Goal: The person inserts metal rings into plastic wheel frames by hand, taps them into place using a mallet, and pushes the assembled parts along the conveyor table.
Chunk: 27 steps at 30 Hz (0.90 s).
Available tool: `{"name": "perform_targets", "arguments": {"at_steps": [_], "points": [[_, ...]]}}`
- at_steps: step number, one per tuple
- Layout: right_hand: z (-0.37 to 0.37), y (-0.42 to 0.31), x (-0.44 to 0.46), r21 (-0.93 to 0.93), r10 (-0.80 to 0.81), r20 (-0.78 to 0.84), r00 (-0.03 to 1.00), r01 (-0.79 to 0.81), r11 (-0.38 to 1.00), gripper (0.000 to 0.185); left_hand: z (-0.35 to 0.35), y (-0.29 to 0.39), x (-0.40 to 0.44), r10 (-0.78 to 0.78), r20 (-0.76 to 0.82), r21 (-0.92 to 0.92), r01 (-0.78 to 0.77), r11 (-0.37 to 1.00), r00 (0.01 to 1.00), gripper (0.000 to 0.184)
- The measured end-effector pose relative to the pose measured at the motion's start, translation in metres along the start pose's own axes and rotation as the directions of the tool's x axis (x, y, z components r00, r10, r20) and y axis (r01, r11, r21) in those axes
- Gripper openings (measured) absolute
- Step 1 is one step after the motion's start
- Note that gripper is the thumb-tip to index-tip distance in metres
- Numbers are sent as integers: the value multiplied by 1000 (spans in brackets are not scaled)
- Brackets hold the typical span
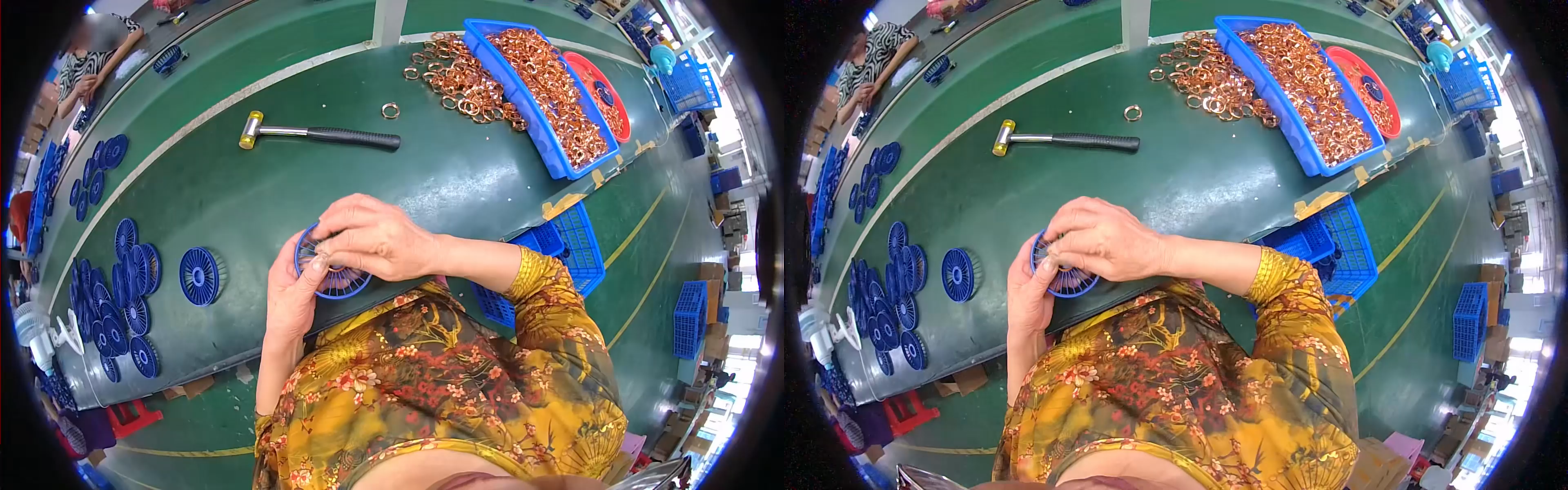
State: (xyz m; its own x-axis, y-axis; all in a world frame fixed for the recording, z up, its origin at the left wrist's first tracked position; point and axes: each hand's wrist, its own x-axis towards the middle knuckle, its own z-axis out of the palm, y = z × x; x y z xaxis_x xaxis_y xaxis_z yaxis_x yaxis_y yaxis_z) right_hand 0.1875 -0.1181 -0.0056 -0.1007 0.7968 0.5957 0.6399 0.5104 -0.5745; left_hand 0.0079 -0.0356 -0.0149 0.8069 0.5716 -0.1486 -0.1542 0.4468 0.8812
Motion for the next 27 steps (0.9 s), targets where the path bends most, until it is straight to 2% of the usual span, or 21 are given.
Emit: {"name": "perform_targets", "arguments": {"at_steps": [1,2,5,6,9,10,11,13,14,16,17,18,19,21,22,25,27], "points": [[1,1,0,70,44,-5,999,-44,997,21,2,1,1,47,-15,47,-47,998,999,52],[0,4,1,61,30,16,999,-31,998,26,4,1,1,95,-27,94,-93,991,995,52],[-3,0,6,289,184,72,980,-197,937,35,6,-7,1,227,-38,281,-208,937,973,48],[-10,0,9,297,166,133,977,-199,934,43,4,-10,1,307,-24,492,-256,832,951,49],[-13,2,8,290,169,169,971,-213,933,43,7,-6,-3,360,38,645,-298,704,932,50],[-18,6,10,327,146,196,970,-205,923,41,9,-10,-2,411,46,636,-344,691,911,46],[-26,8,14,328,194,245,950,-269,906,40,13,-10,0,437,68,680,-362,638,897,45],[-47,20,25,285,283,209,936,-335,898,41,21,-9,3,482,114,756,-391,525,869,43],[-57,34,29,93,357,85,930,-364,927,38,19,-9,5,429,86,805,-317,502,899,45],[-71,71,32,-323,403,-161,901,-434,841,32,16,-7,14,397,296,927,-362,100,869,48],[-73,95,27,-522,380,-267,886,-464,715,29,15,-6,16,345,389,921,-374,-112,854,50],[-78,125,19,-568,437,-228,870,-483,666,27,15,-9,14,254,325,942,-335,-5,911,54],[-83,134,21,-614,491,-194,849,-495,614,25,13,-4,10,283,313,946,-324,-12,906,55],[-87,127,25,-509,597,-211,774,-609,609,23,7,8,5,343,286,954,-298,-20,895,59],[-87,122,27,-453,653,-208,728,-664,595,23,-5,12,3,389,231,973,-222,-68,892,62],[-78,132,17,-439,510,-216,833,-549,711,21,-45,31,-8,566,25,994,39,-101,824,69],[-76,132,16,-560,426,-234,874,-479,676,21,-82,34,-14,592,-165,953,282,-110,789,74]]}}
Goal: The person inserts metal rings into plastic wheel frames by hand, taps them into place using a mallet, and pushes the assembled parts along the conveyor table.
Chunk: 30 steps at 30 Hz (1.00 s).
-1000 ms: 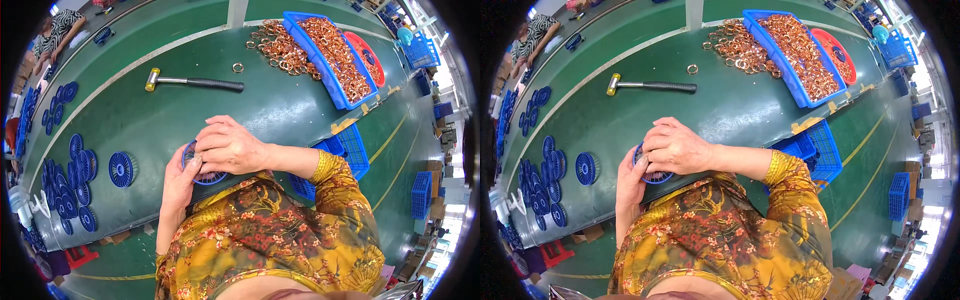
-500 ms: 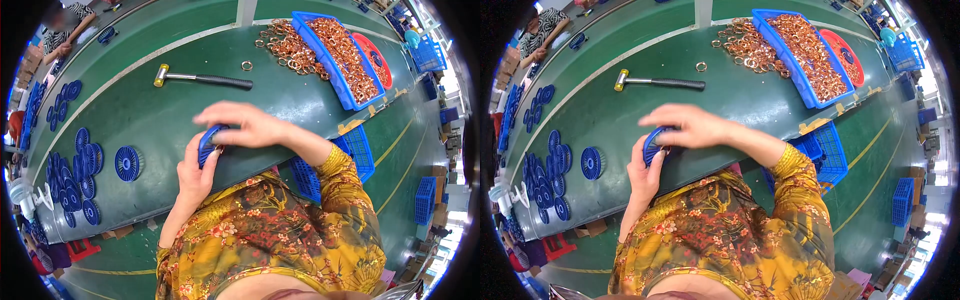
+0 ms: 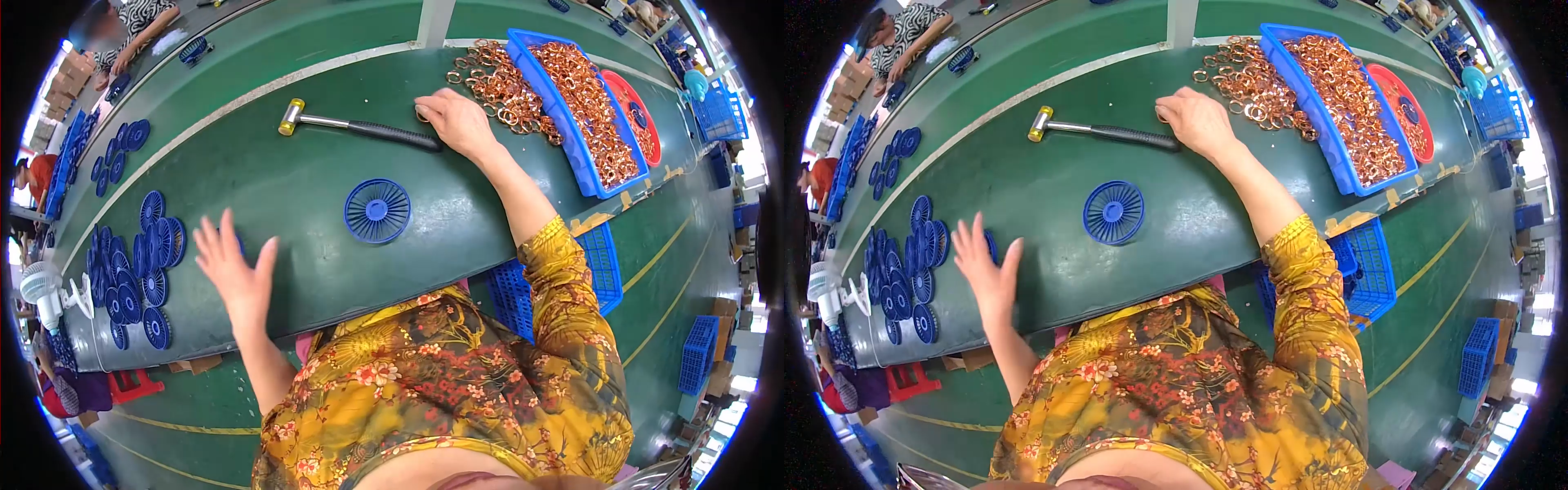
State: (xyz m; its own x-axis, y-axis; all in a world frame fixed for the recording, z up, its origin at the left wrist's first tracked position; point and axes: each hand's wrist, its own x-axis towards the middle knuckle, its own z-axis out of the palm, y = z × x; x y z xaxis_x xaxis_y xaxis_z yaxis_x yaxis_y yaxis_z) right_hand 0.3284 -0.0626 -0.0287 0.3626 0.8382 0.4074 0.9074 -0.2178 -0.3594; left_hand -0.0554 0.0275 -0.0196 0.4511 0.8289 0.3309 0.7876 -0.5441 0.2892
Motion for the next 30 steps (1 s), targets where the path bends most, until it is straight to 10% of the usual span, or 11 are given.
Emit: {"name": "perform_targets", "arguments": {"at_steps": [8,11,14,23,30], "points": [[-11,-5,0,-55,73,39,997,-71,996,16,8,-52,-11,-165,-30,-79,163,984,986,56],[-15,-7,-5,2,-23,21,1000,23,1000,14,-11,-29,-6,-386,-99,-454,304,837,917,33],[-30,-34,-11,249,-121,-162,979,159,955,10,-6,-7,-4,-414,-262,-730,102,676,872,21],[-44,-148,-55,323,-448,-347,824,554,767,20,-7,80,-1,-170,271,-962,272,-21,947,39],[-22,-172,-62,311,-432,-239,870,490,815,17,-1,94,-12,-152,167,-966,193,172,974,38]]}}
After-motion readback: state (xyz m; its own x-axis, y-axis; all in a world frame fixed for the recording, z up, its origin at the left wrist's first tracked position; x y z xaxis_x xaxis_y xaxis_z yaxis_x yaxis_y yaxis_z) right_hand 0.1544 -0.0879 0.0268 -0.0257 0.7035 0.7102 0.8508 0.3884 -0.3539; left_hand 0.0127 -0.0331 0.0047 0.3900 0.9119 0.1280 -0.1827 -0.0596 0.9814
